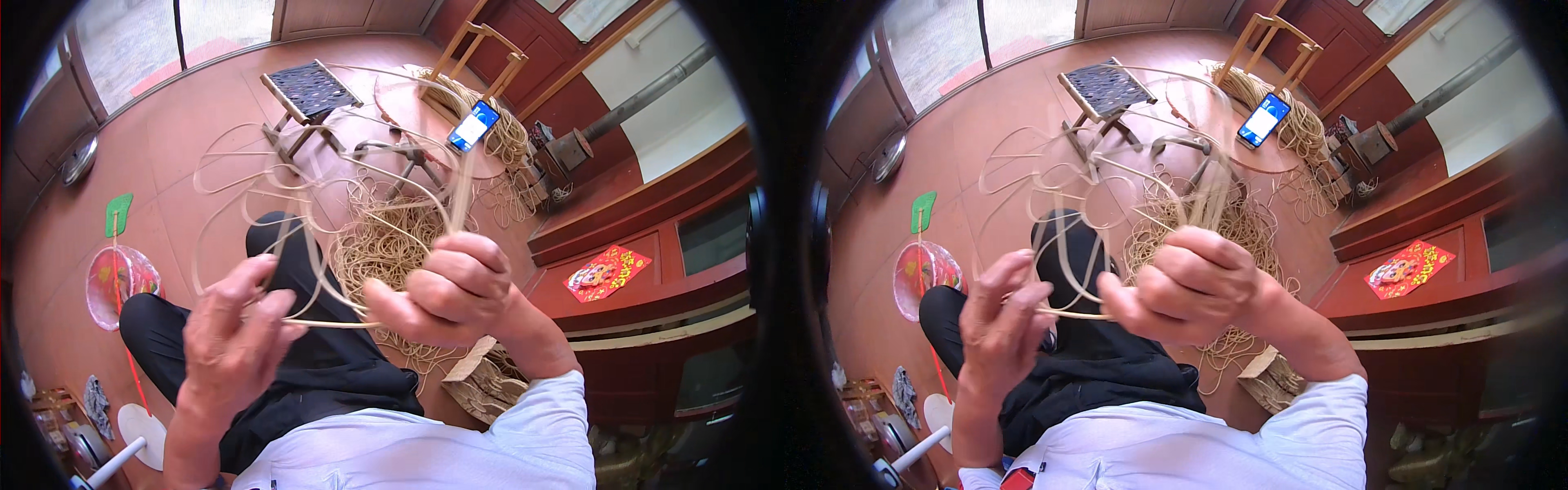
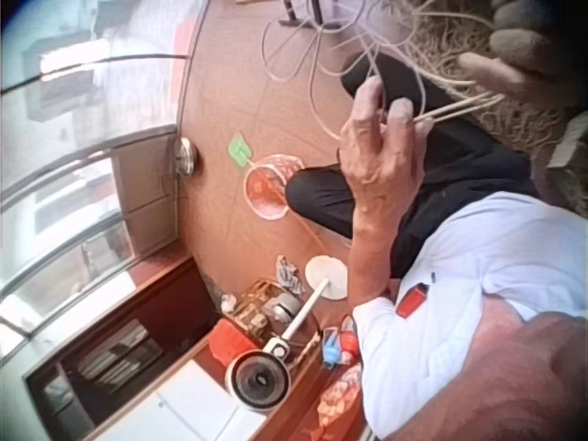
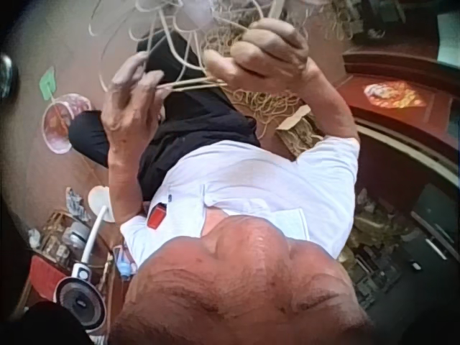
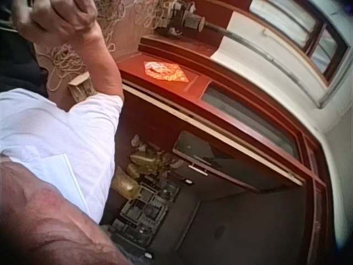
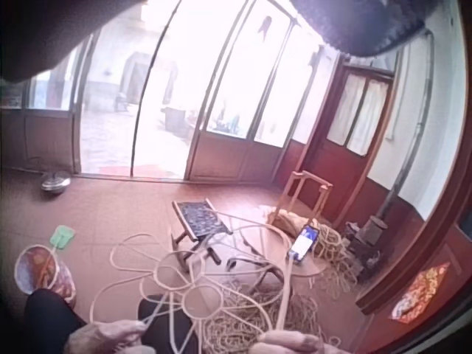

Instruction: The person is weaving thin flexible strips (likely bamboo or rattan) onto a rectangular wire frame to create a basket or structural component.

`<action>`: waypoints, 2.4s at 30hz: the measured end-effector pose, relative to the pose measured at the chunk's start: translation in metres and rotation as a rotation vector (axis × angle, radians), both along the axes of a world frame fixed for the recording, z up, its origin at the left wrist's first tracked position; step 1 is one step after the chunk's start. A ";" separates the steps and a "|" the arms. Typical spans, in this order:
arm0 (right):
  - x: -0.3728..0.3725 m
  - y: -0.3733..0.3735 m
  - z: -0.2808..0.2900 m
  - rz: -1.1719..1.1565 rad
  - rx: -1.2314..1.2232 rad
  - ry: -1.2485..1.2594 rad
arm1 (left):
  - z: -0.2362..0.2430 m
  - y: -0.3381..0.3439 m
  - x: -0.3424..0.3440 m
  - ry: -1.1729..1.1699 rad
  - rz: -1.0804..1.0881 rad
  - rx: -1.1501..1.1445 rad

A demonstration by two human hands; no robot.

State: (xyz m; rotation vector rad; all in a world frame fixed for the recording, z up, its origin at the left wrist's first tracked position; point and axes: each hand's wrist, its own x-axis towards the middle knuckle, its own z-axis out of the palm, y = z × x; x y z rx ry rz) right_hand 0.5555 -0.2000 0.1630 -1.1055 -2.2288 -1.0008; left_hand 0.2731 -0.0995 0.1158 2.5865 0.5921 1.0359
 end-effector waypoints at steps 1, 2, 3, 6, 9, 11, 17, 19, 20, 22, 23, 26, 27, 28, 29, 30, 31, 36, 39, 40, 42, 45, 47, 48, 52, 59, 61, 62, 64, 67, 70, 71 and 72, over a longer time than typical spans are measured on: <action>-0.005 0.013 -0.001 0.047 0.051 0.015 | 0.004 0.007 -0.010 0.036 -0.006 0.017; -0.010 0.026 -0.004 0.068 0.091 0.060 | 0.008 0.015 -0.019 0.074 -0.011 0.034; -0.014 0.042 -0.012 0.091 0.123 0.089 | 0.008 0.017 -0.024 0.022 -0.010 -0.080; -0.020 0.088 -0.031 0.113 0.040 0.224 | -0.012 0.022 -0.034 0.007 0.149 -0.217; -0.037 0.109 -0.057 0.105 -0.081 0.521 | -0.068 0.028 -0.053 -0.236 0.271 -0.741; -0.034 0.099 -0.079 0.063 -0.148 0.619 | -0.083 0.023 -0.056 -0.362 0.301 -1.010; -0.044 0.047 -0.170 -0.080 -0.449 1.009 | -0.118 0.010 -0.056 -0.706 0.389 -1.421; -0.048 0.027 -0.180 -0.121 -0.495 1.036 | -0.112 0.017 -0.057 -0.794 0.356 -1.469; -0.048 0.022 -0.185 -0.124 -0.500 1.038 | -0.107 0.020 -0.058 -0.886 0.322 -1.507; -0.048 0.012 -0.197 -0.141 -0.510 1.144 | -0.107 0.020 -0.060 -0.940 0.380 -1.514; -0.047 0.009 -0.201 -0.146 -0.542 1.214 | -0.107 0.017 -0.058 -0.961 0.393 -1.525; -0.050 0.002 -0.205 -0.188 -0.584 1.299 | -0.108 0.012 -0.063 -1.015 0.444 -1.494; -0.052 -0.001 -0.206 -0.186 -0.602 1.313 | -0.111 0.013 -0.068 -1.020 0.471 -1.476; -0.055 -0.001 -0.206 -0.194 -0.604 1.316 | -0.116 0.015 -0.071 -1.015 0.471 -1.483; -0.057 -0.001 -0.204 -0.182 -0.600 1.318 | -0.120 0.017 -0.073 -0.955 0.499 -1.469; -0.058 -0.001 -0.205 -0.171 -0.600 1.320 | -0.123 0.018 -0.072 -0.895 0.528 -1.456; -0.058 -0.001 -0.208 -0.168 -0.614 1.336 | -0.120 0.018 -0.071 -0.809 0.547 -1.418; -0.029 0.000 -0.251 -0.279 -0.685 1.477 | -0.132 0.029 -0.070 -0.455 0.676 -1.150; 0.003 -0.021 -0.315 -0.600 -0.824 1.505 | -0.131 0.027 -0.081 -0.223 0.687 -1.009; 0.016 -0.031 -0.341 -0.692 -0.847 1.503 | -0.128 0.027 -0.081 -0.216 0.686 -1.012; 0.046 -0.057 -0.398 -0.882 -0.902 1.290 | -0.123 0.027 -0.080 -0.175 0.724 -0.891; 0.084 -0.105 -0.474 -1.144 -0.864 1.203 | -0.137 0.034 -0.094 -0.188 0.744 -0.814; 0.090 -0.112 -0.482 -1.233 -0.965 1.249 | -0.142 0.037 -0.112 -0.200 0.773 -0.823; 0.096 -0.117 -0.486 -1.337 -1.054 1.282 | -0.144 0.037 -0.111 -0.198 0.769 -0.826; 0.107 -0.119 -0.504 -1.447 -1.084 1.516 | -0.153 0.037 -0.108 -0.191 0.811 -0.842; 0.103 -0.101 -0.520 -1.385 -1.057 1.579 | -0.149 0.037 -0.100 -0.196 0.794 -0.861; 0.095 -0.092 -0.519 -1.414 -1.057 1.481 | -0.149 0.035 -0.100 -0.188 0.810 -0.830; 0.091 -0.087 -0.518 -1.409 -1.062 1.482 | -0.149 0.035 -0.099 -0.183 0.820 -0.801; 0.088 -0.088 -0.521 -1.558 -0.904 1.398 | -0.148 0.034 -0.097 -0.188 0.827 -0.795; 0.094 -0.099 -0.526 -1.591 -0.997 1.470 | -0.148 0.033 -0.093 -0.205 0.830 -0.793; 0.097 -0.116 -0.534 -1.598 -1.048 1.558 | -0.149 0.034 -0.090 -0.228 0.833 -0.802; 0.099 -0.121 -0.537 -1.600 -1.048 1.558 | -0.149 0.034 -0.089 -0.241 0.839 -0.805; 0.100 -0.123 -0.539 -1.584 -1.094 1.561 | -0.152 0.034 -0.093 -0.240 0.840 -0.805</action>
